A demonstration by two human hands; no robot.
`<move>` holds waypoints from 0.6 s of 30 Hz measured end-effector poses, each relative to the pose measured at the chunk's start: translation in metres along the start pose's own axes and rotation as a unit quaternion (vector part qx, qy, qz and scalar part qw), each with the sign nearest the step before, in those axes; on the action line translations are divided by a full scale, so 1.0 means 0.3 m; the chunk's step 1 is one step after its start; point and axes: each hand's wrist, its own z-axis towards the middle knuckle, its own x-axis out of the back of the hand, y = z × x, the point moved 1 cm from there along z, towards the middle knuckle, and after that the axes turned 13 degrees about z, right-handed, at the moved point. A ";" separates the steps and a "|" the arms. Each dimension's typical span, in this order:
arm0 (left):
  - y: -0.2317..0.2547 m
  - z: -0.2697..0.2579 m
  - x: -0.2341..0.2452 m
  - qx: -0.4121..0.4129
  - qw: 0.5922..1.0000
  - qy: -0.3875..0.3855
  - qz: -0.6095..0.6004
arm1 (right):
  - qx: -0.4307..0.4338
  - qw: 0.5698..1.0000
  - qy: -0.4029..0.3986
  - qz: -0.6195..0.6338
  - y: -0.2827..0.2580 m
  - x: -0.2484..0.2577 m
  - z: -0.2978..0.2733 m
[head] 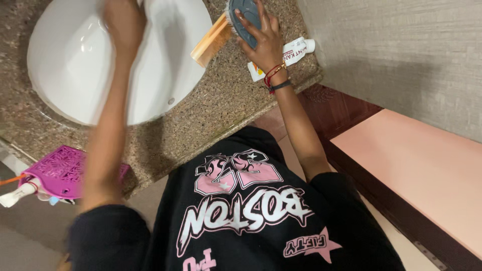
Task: The person washes several personal hygiene items, including containers and a brush, under a running faucet in a bathroom sink.
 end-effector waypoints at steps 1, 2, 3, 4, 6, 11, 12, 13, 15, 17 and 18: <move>0.077 -0.071 -0.013 0.015 0.994 -0.058 -0.094 | -0.004 1.000 -0.002 0.016 0.003 -0.002 0.009; 0.186 -0.172 -0.007 0.054 0.969 -0.128 -0.205 | -0.009 1.000 0.000 0.008 -0.005 -0.002 0.003; 0.272 -0.229 0.016 0.131 0.926 -0.190 -0.299 | -0.011 1.000 0.005 0.000 -0.014 -0.002 0.005; 0.368 -0.285 0.054 0.202 0.864 -0.248 -0.388 | -0.013 1.000 0.009 -0.008 -0.025 -0.006 0.011; 0.470 -0.313 0.126 0.345 0.795 -0.334 -0.369 | 0.024 0.998 -0.014 -0.054 -0.068 -0.029 0.004; 0.494 -0.286 0.180 0.285 0.871 -0.225 -0.332 | -0.006 0.993 -0.117 0.008 -0.106 -0.044 -0.022; 0.491 -0.290 0.171 0.272 0.880 -0.212 -0.325 | -0.153 0.978 -0.133 0.046 -0.036 -0.045 0.032; 0.490 -0.301 0.161 0.269 0.884 -0.191 -0.331 | -0.296 0.939 -0.153 0.087 0.030 -0.045 0.068; 0.484 -0.302 0.137 0.260 0.891 -0.146 -0.343 | -0.157 0.978 -0.072 -0.119 0.147 0.016 0.127; 0.494 -0.301 0.131 0.276 0.892 -0.147 -0.327 | -0.062 0.989 -0.035 -0.130 0.141 0.017 0.093; 0.498 -0.293 0.132 0.282 0.893 -0.148 -0.319 | -0.016 0.991 -0.015 -0.135 0.123 0.026 0.062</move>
